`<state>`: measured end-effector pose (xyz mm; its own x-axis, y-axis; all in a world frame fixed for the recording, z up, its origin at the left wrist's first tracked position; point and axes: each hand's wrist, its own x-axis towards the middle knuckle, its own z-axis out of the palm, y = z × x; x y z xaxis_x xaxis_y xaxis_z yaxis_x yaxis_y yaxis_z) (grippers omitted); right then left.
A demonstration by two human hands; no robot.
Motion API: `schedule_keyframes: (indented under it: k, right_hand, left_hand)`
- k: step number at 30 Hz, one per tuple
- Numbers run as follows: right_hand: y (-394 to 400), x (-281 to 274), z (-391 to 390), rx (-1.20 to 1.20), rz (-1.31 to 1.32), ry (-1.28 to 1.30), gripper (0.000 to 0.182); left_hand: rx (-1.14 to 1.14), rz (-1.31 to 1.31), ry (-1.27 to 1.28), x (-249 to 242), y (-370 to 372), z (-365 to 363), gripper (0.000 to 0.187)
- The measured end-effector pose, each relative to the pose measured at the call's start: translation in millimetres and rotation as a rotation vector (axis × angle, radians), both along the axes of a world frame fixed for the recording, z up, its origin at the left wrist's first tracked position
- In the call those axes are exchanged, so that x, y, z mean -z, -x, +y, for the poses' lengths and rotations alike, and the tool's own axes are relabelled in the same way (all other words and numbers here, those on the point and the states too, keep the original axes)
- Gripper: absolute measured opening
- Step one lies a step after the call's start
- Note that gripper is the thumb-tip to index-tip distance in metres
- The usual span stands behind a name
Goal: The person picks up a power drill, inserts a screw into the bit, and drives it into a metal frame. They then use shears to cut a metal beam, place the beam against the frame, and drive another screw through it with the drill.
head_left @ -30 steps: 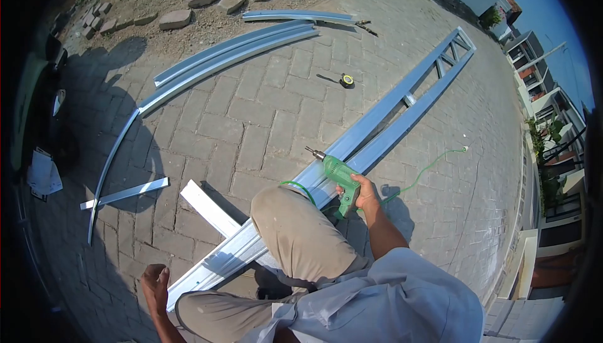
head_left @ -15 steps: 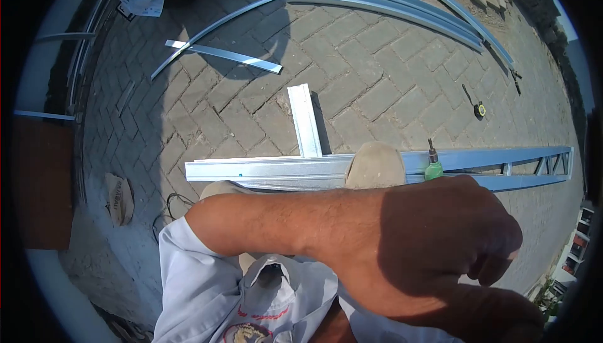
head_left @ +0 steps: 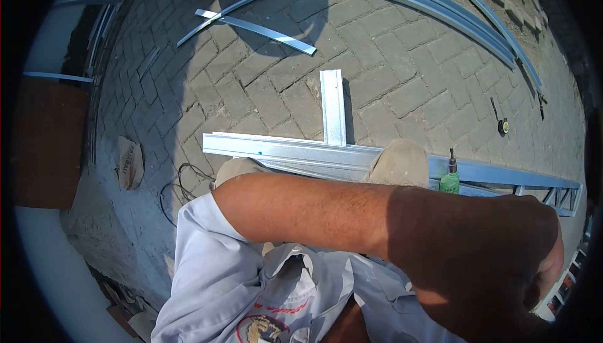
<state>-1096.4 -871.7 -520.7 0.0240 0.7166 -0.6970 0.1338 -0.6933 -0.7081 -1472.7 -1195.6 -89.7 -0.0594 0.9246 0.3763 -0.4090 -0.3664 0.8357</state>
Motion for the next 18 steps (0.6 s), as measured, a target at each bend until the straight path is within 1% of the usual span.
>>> schedule_keyframes:
  k: [11,18]
  right_hand:
    - [5,-6,1,0.034,-0.097,-0.119,0.070]
    - [4,-4,4,0.102,-0.229,-0.253,0.072]
  left_hand:
    - [-0.027,0.032,0.016,7,-7,-1,0.048]
    - [-0.082,0.078,0.023,11,-10,-7,0.046]
